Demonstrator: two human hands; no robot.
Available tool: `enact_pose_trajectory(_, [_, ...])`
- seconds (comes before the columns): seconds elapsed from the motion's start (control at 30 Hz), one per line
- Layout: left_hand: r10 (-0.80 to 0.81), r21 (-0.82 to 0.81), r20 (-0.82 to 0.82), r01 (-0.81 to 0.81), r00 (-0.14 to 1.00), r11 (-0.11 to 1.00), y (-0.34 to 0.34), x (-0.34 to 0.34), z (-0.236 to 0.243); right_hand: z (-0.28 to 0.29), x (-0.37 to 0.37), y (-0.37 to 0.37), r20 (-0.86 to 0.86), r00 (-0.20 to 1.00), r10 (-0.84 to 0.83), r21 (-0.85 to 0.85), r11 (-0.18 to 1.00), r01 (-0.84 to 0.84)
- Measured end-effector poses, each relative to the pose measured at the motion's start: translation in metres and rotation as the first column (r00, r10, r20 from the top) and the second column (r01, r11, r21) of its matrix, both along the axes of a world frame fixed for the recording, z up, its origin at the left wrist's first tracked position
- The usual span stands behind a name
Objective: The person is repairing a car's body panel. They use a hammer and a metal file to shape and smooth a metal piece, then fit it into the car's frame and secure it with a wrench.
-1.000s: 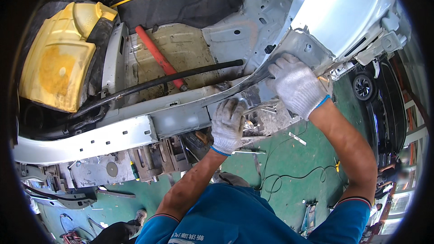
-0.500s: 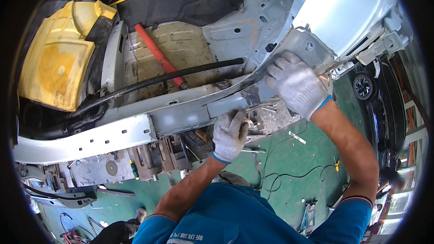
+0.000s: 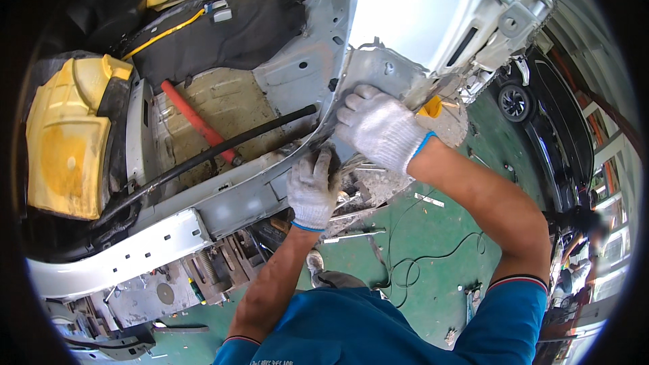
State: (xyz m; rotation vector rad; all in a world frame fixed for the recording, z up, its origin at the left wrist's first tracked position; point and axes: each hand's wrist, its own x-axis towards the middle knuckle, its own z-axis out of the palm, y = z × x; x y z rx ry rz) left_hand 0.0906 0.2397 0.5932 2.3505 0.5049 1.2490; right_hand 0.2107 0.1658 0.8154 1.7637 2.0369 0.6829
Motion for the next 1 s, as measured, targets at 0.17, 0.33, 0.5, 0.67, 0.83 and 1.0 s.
enact_pose_trajectory(0.17, [-0.061, -0.005, -0.017, 0.060, 0.998, 0.998, 0.006, 0.005, -0.013, -0.004, 0.001, -0.003, 0.006, 1.000, 0.002, 0.005, 1.000, -0.002])
enact_pose_trajectory(0.33, [-0.028, 0.030, 0.031, 0.027, 0.999, 0.999, 0.000, 0.008, -0.018, -0.001, -0.002, -0.003, -0.016, 1.000, -0.015, -0.015, 1.000, 0.014])
enact_pose_trajectory(0.5, [-0.061, -0.048, 0.084, 0.065, 0.995, 0.997, -0.009, -0.002, -0.013, 0.008, -0.007, -0.003, 0.048, 0.993, -0.104, -0.073, 0.991, 0.107])
enact_pose_trajectory(0.67, [-0.133, -0.678, 0.257, 0.276, 0.957, 0.681, -0.028, -0.037, -0.025, 0.011, -0.007, 0.000, 0.090, 0.985, -0.148, -0.129, 0.979, 0.159])
enact_pose_trajectory(0.83, [-0.096, -0.590, 0.146, 0.165, 0.985, 0.790, -0.025, -0.062, -0.033, 0.015, -0.002, 0.004, 0.053, 0.996, -0.072, -0.122, 0.989, 0.078])
enact_pose_trajectory(1.0, [0.054, -0.112, -0.062, -0.060, 0.997, 0.992, -0.009, -0.051, -0.019, 0.012, 0.001, 0.007, 0.032, 0.998, -0.059, -0.102, 0.993, 0.062])
